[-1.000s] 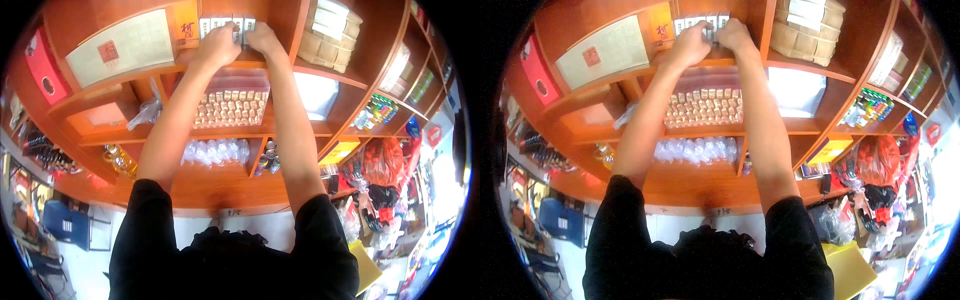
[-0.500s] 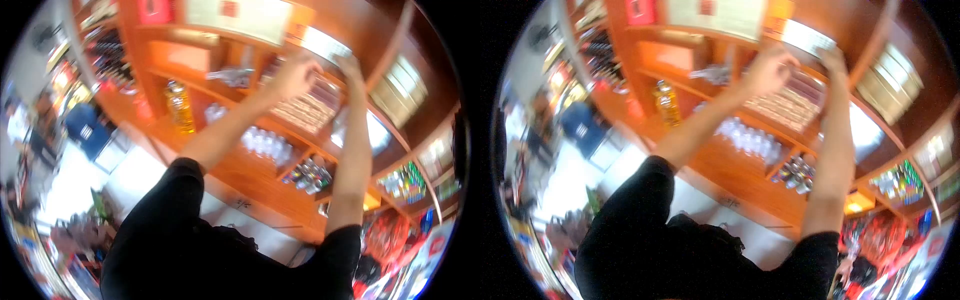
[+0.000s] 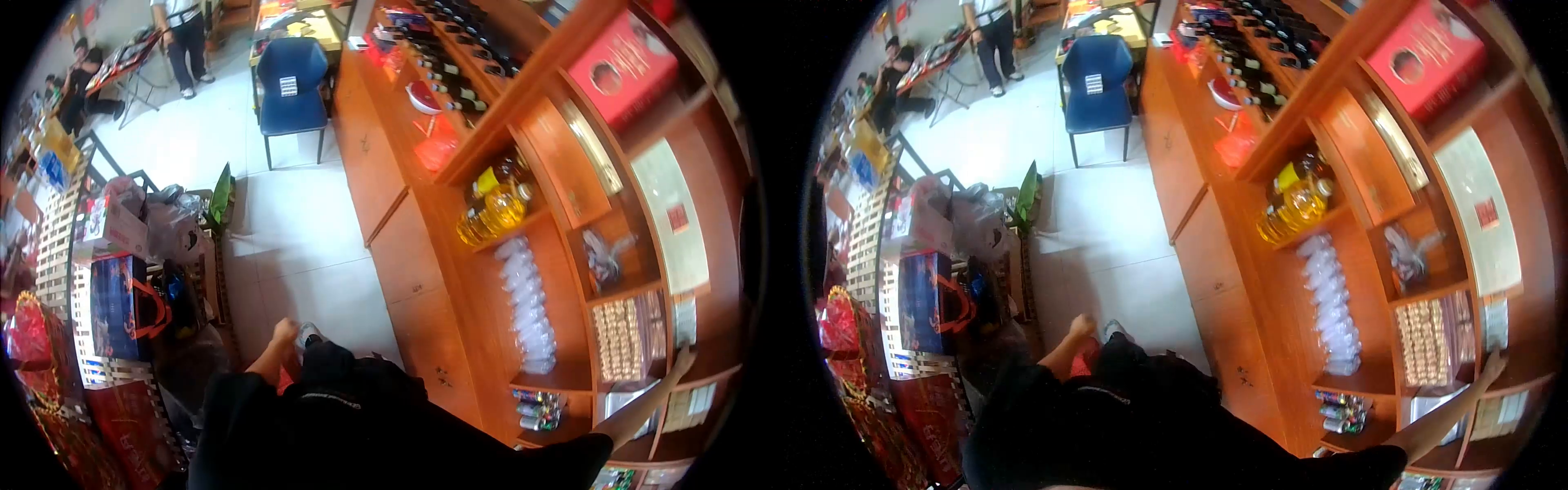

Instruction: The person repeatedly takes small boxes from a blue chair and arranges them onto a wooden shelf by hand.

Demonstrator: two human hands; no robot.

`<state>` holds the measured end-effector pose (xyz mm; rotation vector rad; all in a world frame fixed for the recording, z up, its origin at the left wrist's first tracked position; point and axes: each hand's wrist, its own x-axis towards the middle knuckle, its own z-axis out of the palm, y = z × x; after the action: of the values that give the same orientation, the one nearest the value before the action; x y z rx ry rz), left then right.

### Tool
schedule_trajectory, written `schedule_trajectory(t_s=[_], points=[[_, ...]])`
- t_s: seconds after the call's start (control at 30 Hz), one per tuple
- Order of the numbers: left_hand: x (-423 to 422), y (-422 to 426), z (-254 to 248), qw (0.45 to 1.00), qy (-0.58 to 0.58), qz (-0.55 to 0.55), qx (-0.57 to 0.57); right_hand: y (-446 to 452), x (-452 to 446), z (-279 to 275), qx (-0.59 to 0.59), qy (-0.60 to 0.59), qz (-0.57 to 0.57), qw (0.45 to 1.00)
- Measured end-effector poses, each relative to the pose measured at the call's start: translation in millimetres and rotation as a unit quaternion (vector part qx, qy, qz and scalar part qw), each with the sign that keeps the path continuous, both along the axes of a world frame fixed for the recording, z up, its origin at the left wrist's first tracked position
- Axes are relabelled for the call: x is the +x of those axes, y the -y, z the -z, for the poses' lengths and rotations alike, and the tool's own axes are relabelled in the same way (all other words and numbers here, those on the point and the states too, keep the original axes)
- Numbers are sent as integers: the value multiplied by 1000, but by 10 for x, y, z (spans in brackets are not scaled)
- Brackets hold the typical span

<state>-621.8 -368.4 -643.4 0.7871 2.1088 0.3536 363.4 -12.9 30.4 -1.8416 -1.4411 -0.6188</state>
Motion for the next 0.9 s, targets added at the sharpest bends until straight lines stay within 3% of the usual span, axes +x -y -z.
schedule_trajectory(t_s=[0.03, 0.07, 0.1, 0.13, 0.17, 0.2, 0.23, 0.27, 0.3, 0.4, 0.43, 0.47, 0.53, 0.6, 0.67, 0.73, 0.8, 0.87, 0.9], points=[[-151, 440, 290, 999, -18, -4, -32, 200, -649, 21, 90, -5, 71, 993], [-273, 981, 937, 996, -93, -11, -7, 393, -1259, 48, 180, -19, 135, 974], [-387, 1294, 1165, 986, 39, -89, -134, 462, -1959, 286, 281, -2, 100, 954], [-348, 1525, 992, 954, 125, -244, -123, 542, -2702, 516, 375, 26, 65, 924], [-330, 1743, 772, 891, 206, -391, -105, 528, -3306, 855, 362, -11, 2, 932], [-434, 2089, 1058, 808, 398, -430, -61, 449, -3780, 1310, 345, -49, -59, 936], [-404, 2087, 948, 807, 369, -458, -62, 232, -4122, 1979, 285, -90, -62, 952], [-326, 2066, 767, 804, 338, -485, -65, 122, -4792, 2487, 306, -120, -321, 888], [-339, 2102, 824, 858, 304, -409, -62, 95, -5421, 3057, 226, -153, -359, 893], [-282, 1993, 1093, 670, 547, -496, 79, 259, -6939, 4582, -87, -169, -460, 867], [-258, 1798, 881, 737, 429, -520, 48, 433, -7259, 4837, -219, -160, -423, 865], [-243, 1478, 345, 789, 305, -534, -3, 535, -7506, 4974, -391, -203, -364, 821], [-340, 1185, 219, 789, 329, -518, 20, 468, -7706, 5703, -427, -257, -438, 748], [-426, 885, 15, 799, 310, -510, 67, 366, -7832, 6196, -488, -268, -399, 729], [-562, 769, -43, 809, 310, -493, 76, 327, -7982, 6302, -545, -280, -354, 707], [-711, 625, -146, 821, 307, -473, 87, 249, -8140, 6301, -610, -305, -197, 704], [-861, 520, -364, 780, 301, -547, 37, 156, -8186, 6427, -603, -320, -190, 706], [-982, 621, 135, 741, 343, -573, 73, -35, -8314, 6480, -614, -324, -186, 696], [-1071, 709, 272, 820, 291, -480, 111, -153, -8399, 6513, -618, -325, -189, 691]])
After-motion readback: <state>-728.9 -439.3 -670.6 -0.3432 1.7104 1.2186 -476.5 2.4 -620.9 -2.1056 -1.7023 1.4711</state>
